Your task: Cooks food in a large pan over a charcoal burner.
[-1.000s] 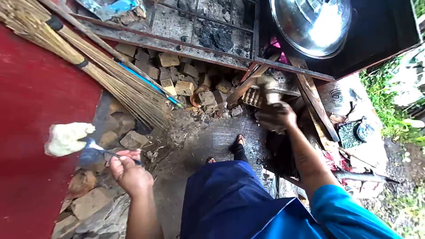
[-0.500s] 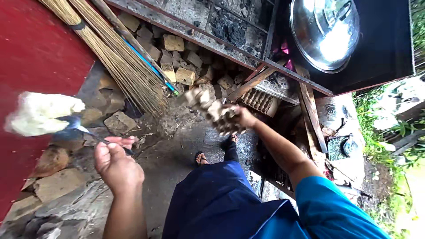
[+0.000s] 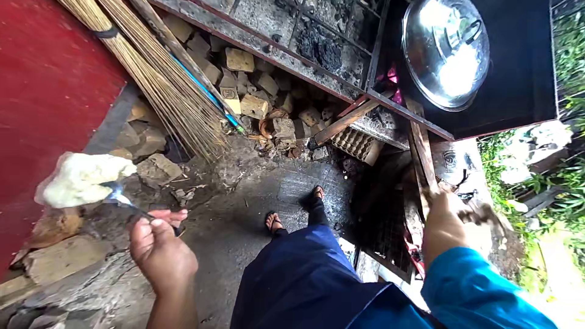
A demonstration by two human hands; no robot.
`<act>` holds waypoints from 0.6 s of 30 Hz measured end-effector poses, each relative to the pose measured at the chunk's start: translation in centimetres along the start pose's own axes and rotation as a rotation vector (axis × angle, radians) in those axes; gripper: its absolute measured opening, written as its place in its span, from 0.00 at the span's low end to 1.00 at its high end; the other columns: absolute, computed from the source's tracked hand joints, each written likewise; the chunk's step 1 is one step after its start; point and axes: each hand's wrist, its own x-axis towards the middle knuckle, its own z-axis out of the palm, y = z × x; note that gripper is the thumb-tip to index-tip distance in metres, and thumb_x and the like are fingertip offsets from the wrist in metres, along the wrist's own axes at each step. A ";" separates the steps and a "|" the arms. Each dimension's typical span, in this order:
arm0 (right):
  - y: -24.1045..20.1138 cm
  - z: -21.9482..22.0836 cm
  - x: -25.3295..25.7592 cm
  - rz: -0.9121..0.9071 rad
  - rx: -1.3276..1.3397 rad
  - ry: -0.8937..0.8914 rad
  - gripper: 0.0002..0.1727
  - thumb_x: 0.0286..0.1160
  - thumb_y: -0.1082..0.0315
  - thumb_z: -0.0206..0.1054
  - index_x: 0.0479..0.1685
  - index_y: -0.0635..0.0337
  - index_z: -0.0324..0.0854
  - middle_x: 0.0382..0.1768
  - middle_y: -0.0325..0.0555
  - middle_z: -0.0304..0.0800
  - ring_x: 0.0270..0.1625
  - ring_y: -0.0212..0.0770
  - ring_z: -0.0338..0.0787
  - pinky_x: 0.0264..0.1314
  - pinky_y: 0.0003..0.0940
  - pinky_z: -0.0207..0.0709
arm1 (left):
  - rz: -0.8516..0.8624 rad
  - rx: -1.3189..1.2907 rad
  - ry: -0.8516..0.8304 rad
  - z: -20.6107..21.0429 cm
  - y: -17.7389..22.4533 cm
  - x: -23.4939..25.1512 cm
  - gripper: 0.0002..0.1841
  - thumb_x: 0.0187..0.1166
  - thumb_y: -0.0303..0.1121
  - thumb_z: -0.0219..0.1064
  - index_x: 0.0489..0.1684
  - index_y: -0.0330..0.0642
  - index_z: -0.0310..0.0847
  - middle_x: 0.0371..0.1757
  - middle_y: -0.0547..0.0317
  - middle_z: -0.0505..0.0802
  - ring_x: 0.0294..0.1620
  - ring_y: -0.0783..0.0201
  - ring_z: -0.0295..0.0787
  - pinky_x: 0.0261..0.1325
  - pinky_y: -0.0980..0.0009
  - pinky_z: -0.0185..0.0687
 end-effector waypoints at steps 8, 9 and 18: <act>-18.8 16.6 -18.1 -1.399 0.067 -1.024 0.29 0.69 0.77 0.75 0.74 0.66 0.79 0.66 0.63 0.87 0.69 0.57 0.88 0.77 0.59 0.76 | 0.033 -0.032 -0.017 1.8 1.7 0.6 0.11 0.92 0.28 0.44 0.53 0.49 0.74 0.39 0.79 0.87 0.45 0.75 0.88 0.63 0.67 0.84; -18.6 16.7 -17.7 -1.414 0.096 -1.033 0.29 0.70 0.77 0.74 0.75 0.68 0.78 0.67 0.64 0.87 0.70 0.56 0.87 0.79 0.57 0.76 | 0.033 -0.039 -0.022 2.1 1.8 0.5 0.11 0.92 0.28 0.44 0.52 0.50 0.73 0.39 0.80 0.87 0.45 0.75 0.88 0.63 0.67 0.84; 5.5 -8.3 -0.4 0.201 0.642 -0.104 0.27 0.96 0.65 0.45 0.92 0.58 0.57 0.89 0.50 0.65 0.86 0.46 0.70 0.87 0.39 0.62 | -0.012 -0.089 -0.117 3.9 0.4 0.0 0.12 0.90 0.26 0.43 0.51 0.46 0.74 0.37 0.80 0.88 0.44 0.76 0.89 0.62 0.69 0.85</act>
